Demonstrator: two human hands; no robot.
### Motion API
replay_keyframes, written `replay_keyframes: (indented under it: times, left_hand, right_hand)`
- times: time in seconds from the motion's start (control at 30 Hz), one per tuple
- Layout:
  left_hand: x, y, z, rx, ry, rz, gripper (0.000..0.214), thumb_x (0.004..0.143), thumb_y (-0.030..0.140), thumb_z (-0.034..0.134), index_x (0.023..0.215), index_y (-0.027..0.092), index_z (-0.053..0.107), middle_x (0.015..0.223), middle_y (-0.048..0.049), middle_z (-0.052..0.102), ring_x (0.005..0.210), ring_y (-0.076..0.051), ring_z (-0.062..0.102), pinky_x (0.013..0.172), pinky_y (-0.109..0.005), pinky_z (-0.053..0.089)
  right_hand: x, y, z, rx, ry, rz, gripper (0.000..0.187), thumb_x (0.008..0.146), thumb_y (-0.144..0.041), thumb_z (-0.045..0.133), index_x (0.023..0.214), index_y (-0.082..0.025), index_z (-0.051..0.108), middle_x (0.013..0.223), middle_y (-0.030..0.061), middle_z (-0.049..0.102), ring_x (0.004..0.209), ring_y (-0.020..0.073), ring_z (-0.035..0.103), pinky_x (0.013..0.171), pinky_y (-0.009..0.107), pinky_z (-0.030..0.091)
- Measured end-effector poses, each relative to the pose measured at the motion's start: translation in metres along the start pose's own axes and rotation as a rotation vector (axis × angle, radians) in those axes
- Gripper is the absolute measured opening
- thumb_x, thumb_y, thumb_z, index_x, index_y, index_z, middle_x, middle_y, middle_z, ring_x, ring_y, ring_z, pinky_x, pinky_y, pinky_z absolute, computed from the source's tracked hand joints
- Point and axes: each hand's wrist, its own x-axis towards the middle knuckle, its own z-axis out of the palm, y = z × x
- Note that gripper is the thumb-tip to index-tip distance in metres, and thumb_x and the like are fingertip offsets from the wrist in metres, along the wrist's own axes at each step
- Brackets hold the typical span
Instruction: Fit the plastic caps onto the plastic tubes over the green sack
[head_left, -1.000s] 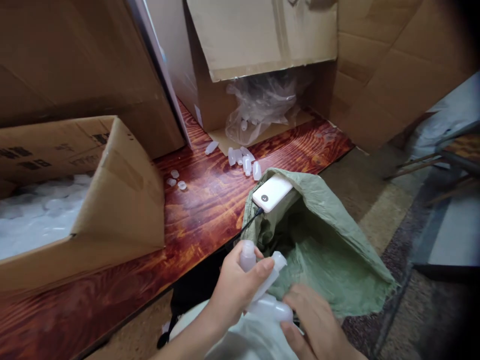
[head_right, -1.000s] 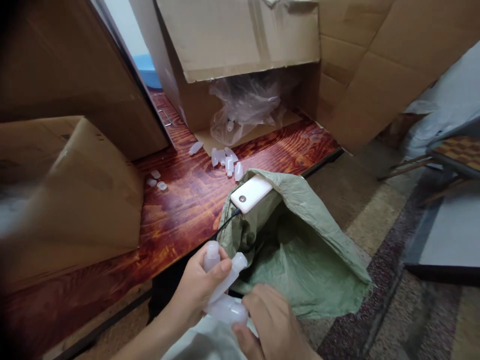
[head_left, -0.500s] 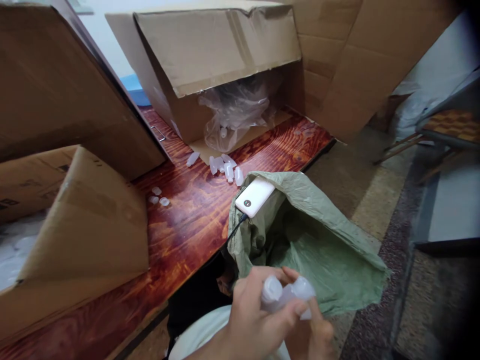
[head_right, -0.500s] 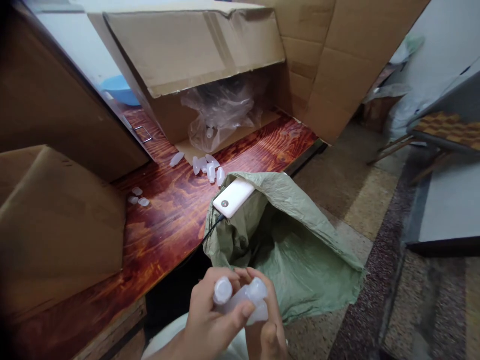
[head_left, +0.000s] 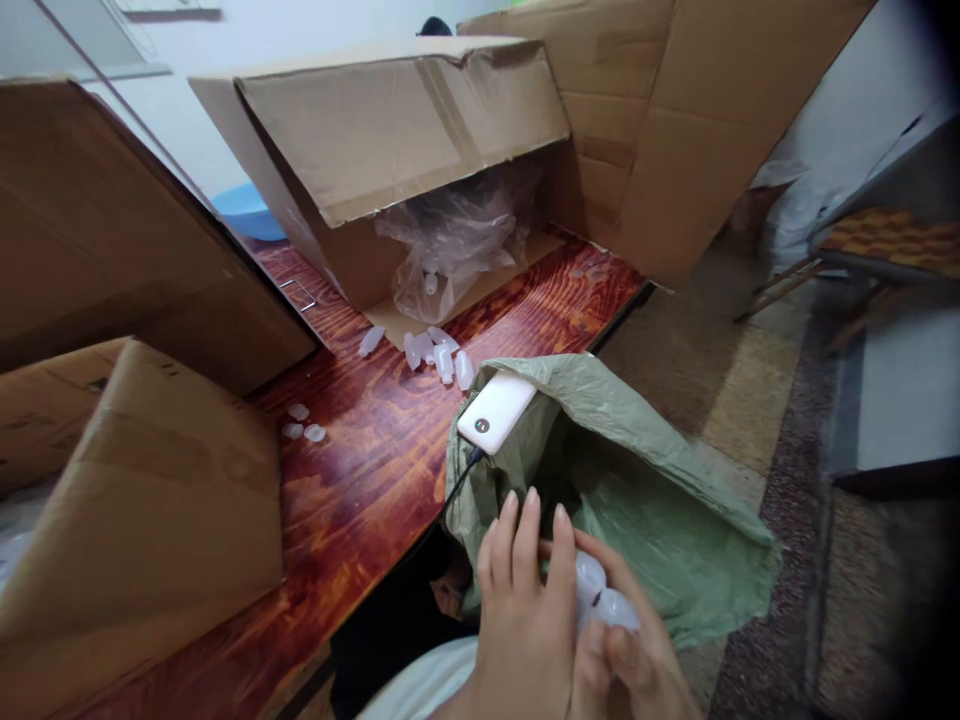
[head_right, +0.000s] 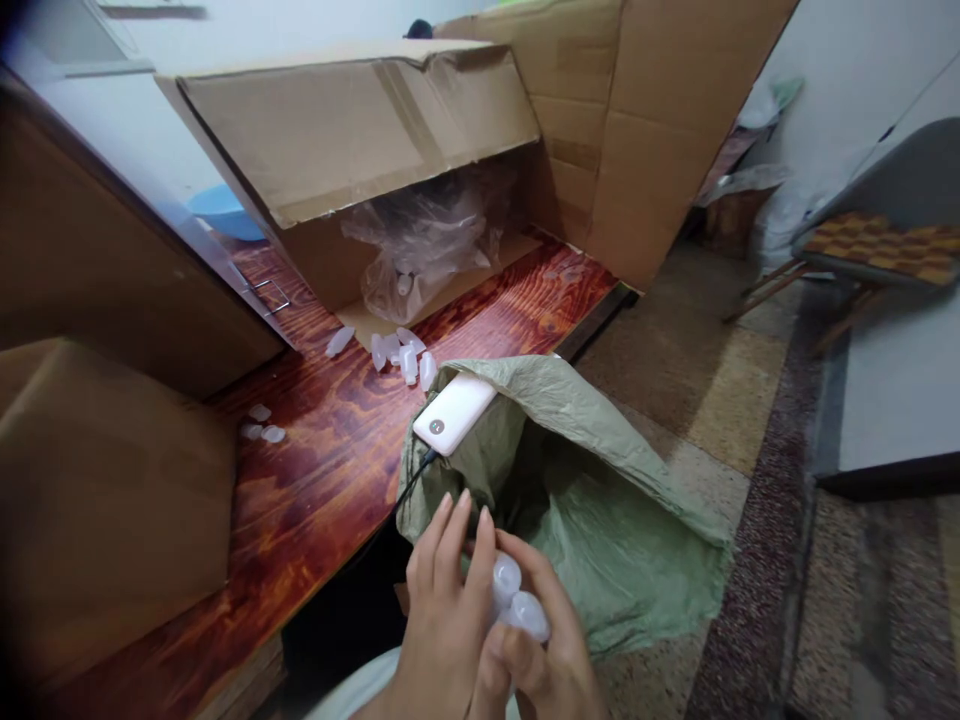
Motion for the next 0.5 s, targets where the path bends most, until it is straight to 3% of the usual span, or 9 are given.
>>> replay_keyframes:
  times: [0.17, 0.23, 0.3, 0.4, 0.43, 0.5]
  left_hand:
    - [-0.012, -0.018, 0.01, -0.076, -0.187, 0.168, 0.056, 0.1, 0.04, 0.029, 0.152, 0.02, 0.024, 0.153, -0.0111, 0.034, 0.143, -0.027, 0.026, 0.106, -0.042, 0.038]
    - [-0.013, -0.019, 0.016, -0.222, -0.282, 0.125, 0.052, 0.1, 0.037, 0.03, 0.151, 0.026, 0.029, 0.151, -0.0102, 0.037, 0.14, -0.027, 0.032, 0.105, -0.044, 0.04]
    - [-0.009, -0.016, 0.026, -0.409, -0.424, -0.006, 0.05, 0.101, 0.035, 0.024, 0.149, 0.026, 0.032, 0.147, -0.01, 0.043, 0.136, -0.023, 0.04, 0.107, -0.042, 0.04]
    - [-0.005, -0.012, 0.06, -0.396, -0.717, -0.177, 0.055, 0.102, 0.04, 0.018, 0.151, 0.016, 0.028, 0.145, -0.0138, 0.045, 0.134, -0.022, 0.042, 0.111, -0.041, 0.036]
    - [-0.006, -0.011, 0.076, -0.276, -0.854, -0.159, 0.062, 0.101, 0.046, 0.023, 0.152, 0.011, 0.023, 0.147, -0.0167, 0.043, 0.135, -0.026, 0.04, 0.112, -0.043, 0.035]
    - [-0.013, -0.01, 0.111, -0.227, -0.999, -0.122, 0.086, 0.088, 0.06, 0.05, 0.148, 0.003, 0.028, 0.138, -0.0254, 0.049, 0.127, -0.036, 0.048, 0.105, -0.048, 0.041]
  right_hand:
    - [-0.009, 0.013, -0.013, -0.122, 0.012, 0.03, 0.067, 0.063, -0.064, 0.079, 0.113, -0.024, 0.058, 0.095, 0.0051, 0.066, 0.08, 0.0201, 0.063, 0.07, 0.028, 0.051]
    - [-0.014, 0.019, -0.021, -0.053, 0.07, 0.046, 0.059, 0.065, -0.056, 0.081, 0.108, -0.024, 0.057, 0.081, 0.0011, 0.063, 0.069, 0.0164, 0.059, 0.061, 0.024, 0.049]
    - [-0.018, 0.023, -0.031, 0.079, 0.169, 0.05, 0.055, 0.064, -0.047, 0.084, 0.107, -0.024, 0.057, 0.075, -0.0014, 0.059, 0.063, 0.0139, 0.056, 0.055, 0.022, 0.047]
    - [-0.023, 0.019, -0.053, 0.199, 0.316, 0.012, 0.048, 0.067, -0.04, 0.083, 0.104, -0.026, 0.057, 0.077, -0.0012, 0.057, 0.063, 0.014, 0.055, 0.052, 0.023, 0.047]
    - [-0.025, 0.014, -0.06, 0.198, 0.365, -0.021, 0.045, 0.068, -0.038, 0.083, 0.103, -0.026, 0.057, 0.079, -0.0008, 0.057, 0.066, 0.0144, 0.056, 0.053, 0.023, 0.049]
    - [-0.032, -0.003, -0.073, 0.153, 0.442, -0.141, 0.041, 0.07, -0.036, 0.082, 0.101, -0.028, 0.057, 0.081, -0.0008, 0.057, 0.069, 0.015, 0.056, 0.055, 0.025, 0.051]
